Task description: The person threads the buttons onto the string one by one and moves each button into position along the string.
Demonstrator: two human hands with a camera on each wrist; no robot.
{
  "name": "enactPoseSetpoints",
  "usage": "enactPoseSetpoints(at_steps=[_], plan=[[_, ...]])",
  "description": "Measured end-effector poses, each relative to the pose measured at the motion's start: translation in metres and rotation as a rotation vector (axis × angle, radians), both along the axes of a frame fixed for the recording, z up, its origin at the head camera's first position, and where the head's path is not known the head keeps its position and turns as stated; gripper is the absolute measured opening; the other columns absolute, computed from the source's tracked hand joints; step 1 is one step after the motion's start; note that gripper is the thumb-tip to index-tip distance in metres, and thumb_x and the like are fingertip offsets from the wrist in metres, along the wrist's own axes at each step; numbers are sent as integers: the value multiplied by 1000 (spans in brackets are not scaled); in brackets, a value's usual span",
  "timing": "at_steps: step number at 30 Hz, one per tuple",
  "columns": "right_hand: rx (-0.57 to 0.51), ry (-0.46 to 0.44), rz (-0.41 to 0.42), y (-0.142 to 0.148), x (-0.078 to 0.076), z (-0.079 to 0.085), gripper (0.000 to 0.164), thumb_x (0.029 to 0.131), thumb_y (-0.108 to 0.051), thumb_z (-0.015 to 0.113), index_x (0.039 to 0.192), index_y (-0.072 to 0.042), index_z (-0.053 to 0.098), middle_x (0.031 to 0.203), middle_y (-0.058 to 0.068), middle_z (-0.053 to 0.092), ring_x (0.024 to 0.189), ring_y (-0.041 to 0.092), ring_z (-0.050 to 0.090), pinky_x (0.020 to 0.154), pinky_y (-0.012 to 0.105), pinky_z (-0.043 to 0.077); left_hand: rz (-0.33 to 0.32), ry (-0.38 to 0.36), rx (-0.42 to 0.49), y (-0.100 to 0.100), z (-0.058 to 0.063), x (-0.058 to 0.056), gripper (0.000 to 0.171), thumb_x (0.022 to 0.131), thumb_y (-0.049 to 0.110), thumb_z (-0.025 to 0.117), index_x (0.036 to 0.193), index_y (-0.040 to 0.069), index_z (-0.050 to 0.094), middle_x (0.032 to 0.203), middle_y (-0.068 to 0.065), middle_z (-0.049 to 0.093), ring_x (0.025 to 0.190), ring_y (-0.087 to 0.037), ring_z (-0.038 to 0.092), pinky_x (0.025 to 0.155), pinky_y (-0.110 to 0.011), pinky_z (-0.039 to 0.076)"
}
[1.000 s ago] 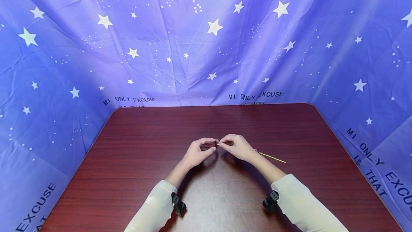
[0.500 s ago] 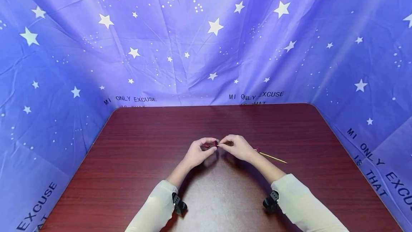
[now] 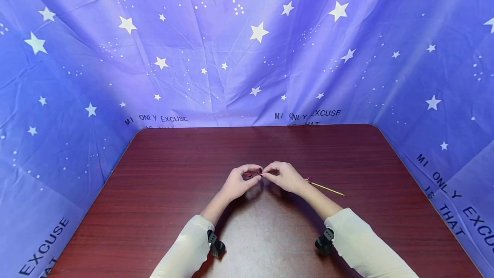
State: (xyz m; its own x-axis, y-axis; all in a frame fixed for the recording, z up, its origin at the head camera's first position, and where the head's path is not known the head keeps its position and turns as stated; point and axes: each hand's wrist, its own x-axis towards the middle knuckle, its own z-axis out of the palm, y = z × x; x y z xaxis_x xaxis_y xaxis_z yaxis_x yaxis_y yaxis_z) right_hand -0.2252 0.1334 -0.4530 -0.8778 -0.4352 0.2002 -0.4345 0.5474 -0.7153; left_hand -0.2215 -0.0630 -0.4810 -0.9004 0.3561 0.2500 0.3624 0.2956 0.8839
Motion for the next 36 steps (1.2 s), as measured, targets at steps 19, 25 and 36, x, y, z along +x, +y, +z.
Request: enactPoseSetpoints(at_steps=[19, 25, 36], plan=[[5, 0, 7, 1, -2, 2, 5, 85, -14, 66, 86, -12, 71, 83, -3, 68, 73, 5, 54, 67, 20, 46, -10, 6, -1, -1, 2, 1, 28, 84, 10, 68, 112, 6, 65, 106, -10, 70, 104, -25, 62, 90, -45, 48], [2, 10, 10, 1, -2, 1, 5, 85, -14, 67, 87, -11, 71, 84, -3, 68, 74, 5, 55, 68, 20, 47, -5, 14, -13, -1, 3, 1, 28, 84, 11, 68, 111, 8, 65, 105, -7, 70, 102, -22, 63, 89, -41, 49], [-20, 17, 25, -3, 0, 5, 5, 84, -12, 67, 87, -11, 71, 85, -2, 69, 76, 5, 58, 71, 21, 49, 1, 17, -11, -1, 2, 1, 28, 84, 11, 68, 111, 5, 65, 107, -10, 69, 100, -26, 64, 87, -46, 49]])
